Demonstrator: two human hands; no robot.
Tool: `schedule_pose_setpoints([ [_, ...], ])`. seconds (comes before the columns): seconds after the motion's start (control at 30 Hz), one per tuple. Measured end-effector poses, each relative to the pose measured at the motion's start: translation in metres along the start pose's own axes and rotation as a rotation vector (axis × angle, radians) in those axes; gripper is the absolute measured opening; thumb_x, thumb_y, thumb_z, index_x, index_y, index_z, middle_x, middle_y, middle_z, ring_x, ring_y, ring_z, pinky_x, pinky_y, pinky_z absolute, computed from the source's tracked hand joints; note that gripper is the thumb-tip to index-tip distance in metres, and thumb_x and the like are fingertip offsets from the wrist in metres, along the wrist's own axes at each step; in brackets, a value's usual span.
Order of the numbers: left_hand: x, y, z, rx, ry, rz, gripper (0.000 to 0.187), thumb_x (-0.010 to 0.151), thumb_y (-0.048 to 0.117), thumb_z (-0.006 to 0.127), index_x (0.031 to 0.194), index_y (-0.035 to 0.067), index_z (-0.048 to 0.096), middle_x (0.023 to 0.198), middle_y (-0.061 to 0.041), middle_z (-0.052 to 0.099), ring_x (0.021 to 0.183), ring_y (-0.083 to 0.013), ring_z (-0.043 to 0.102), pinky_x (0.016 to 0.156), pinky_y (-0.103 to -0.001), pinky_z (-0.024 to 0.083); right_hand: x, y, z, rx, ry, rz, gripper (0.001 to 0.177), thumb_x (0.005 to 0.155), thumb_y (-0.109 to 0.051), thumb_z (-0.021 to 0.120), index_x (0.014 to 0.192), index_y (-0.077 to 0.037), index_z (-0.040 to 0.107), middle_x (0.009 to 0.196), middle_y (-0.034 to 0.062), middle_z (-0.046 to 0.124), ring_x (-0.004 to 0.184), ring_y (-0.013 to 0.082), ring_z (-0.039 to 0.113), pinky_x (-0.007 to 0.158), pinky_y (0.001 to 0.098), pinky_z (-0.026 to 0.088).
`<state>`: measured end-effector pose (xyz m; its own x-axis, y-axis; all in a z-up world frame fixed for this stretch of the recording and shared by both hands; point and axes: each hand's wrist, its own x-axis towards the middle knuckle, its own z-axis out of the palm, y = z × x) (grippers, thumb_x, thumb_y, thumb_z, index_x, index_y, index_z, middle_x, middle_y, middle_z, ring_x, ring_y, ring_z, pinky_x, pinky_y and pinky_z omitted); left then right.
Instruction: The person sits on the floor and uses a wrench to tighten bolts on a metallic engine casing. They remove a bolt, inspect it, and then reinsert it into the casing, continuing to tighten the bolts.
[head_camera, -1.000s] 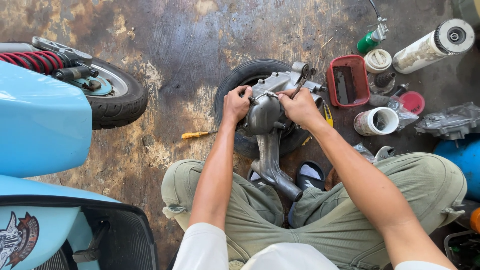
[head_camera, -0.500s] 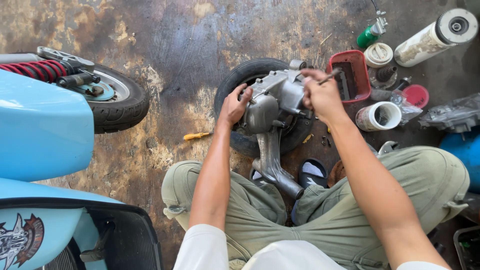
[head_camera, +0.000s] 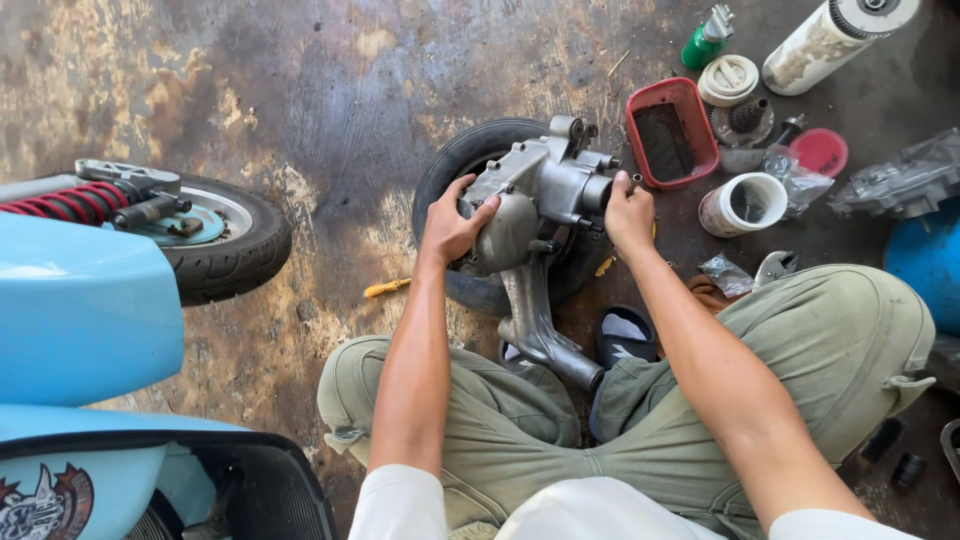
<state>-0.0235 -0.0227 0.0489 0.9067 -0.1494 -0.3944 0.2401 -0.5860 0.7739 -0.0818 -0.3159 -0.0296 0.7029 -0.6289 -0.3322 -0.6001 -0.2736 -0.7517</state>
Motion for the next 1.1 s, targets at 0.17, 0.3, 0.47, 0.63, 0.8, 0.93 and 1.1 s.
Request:
schedule_pose_setpoints([
  [0.17,-0.001,0.005,0.000,0.003,0.013,0.015,0.088,0.071,0.076,0.074,0.142,0.026,0.059,0.133,-0.021,0.065,0.130,-0.0388,0.057,0.111,-0.046,0.047,-0.003,-0.015,-0.007,0.018,-0.021,-0.035,0.057,0.104,-0.055,0.049,0.100,-0.006,0.077,0.097,0.0212,0.075,0.112,0.0414,0.066,0.092,0.0513,0.050],
  [0.3,-0.004,0.020,-0.004,0.015,0.036,0.020,0.093,0.070,0.075,0.076,0.143,0.021,0.059,0.132,-0.023,0.066,0.129,-0.0399,0.058,0.110,-0.047,0.048,0.012,-0.017,0.001,0.027,-0.023,-0.058,0.059,0.103,-0.057,0.051,0.097,-0.005,0.077,0.094,0.0227,0.074,0.111,0.0423,0.067,0.090,0.0532,0.049],
  [0.47,-0.004,0.050,-0.014,0.050,0.127,0.035,0.093,0.069,0.075,0.077,0.140,0.018,0.060,0.127,-0.024,0.068,0.125,-0.0399,0.061,0.108,-0.048,0.050,0.028,-0.046,0.011,0.093,-0.030,-0.093,0.058,0.102,-0.056,0.051,0.098,-0.006,0.078,0.094,0.0234,0.074,0.110,0.0403,0.068,0.090,0.0503,0.050],
  [0.63,0.005,0.062,-0.017,0.068,0.204,0.072,0.096,0.068,0.074,0.079,0.140,0.014,0.059,0.127,-0.024,0.068,0.125,-0.0385,0.062,0.107,-0.046,0.051,0.035,-0.059,0.019,0.194,-0.021,-0.116,0.055,0.102,-0.054,0.054,0.095,-0.005,0.078,0.091,0.0185,0.075,0.105,0.0323,0.072,0.087,0.0450,0.052],
  [0.8,0.017,0.061,-0.010,0.083,0.207,0.032,0.099,0.065,0.077,0.080,0.139,0.014,0.060,0.126,-0.022,0.069,0.125,-0.0353,0.062,0.107,-0.043,0.051,0.074,-0.022,0.030,0.137,-0.154,-0.131,0.046,0.101,-0.054,0.059,0.101,-0.013,0.080,0.092,0.0175,0.075,0.105,0.0352,0.071,0.084,0.0447,0.053],
  [0.93,0.010,0.075,0.001,0.072,0.223,0.070,0.103,0.064,0.074,0.082,0.139,0.008,0.059,0.125,-0.027,0.068,0.123,-0.0404,0.063,0.105,-0.047,0.051,0.076,-0.008,0.026,0.128,-0.162,-0.110,0.041,0.101,-0.052,0.059,0.092,-0.018,0.079,0.073,0.0085,0.071,0.069,0.0238,0.073,0.066,0.0357,0.057],
  [1.1,0.010,0.072,0.011,0.109,0.242,0.091,0.110,0.060,0.080,0.081,0.142,0.010,0.057,0.127,-0.025,0.068,0.124,-0.0386,0.063,0.106,-0.045,0.051,0.064,-0.008,0.007,0.025,-0.214,-0.155,0.042,0.103,-0.050,0.057,0.114,-0.016,0.078,0.100,0.0179,0.074,0.112,0.0361,0.068,0.092,0.0471,0.051],
])
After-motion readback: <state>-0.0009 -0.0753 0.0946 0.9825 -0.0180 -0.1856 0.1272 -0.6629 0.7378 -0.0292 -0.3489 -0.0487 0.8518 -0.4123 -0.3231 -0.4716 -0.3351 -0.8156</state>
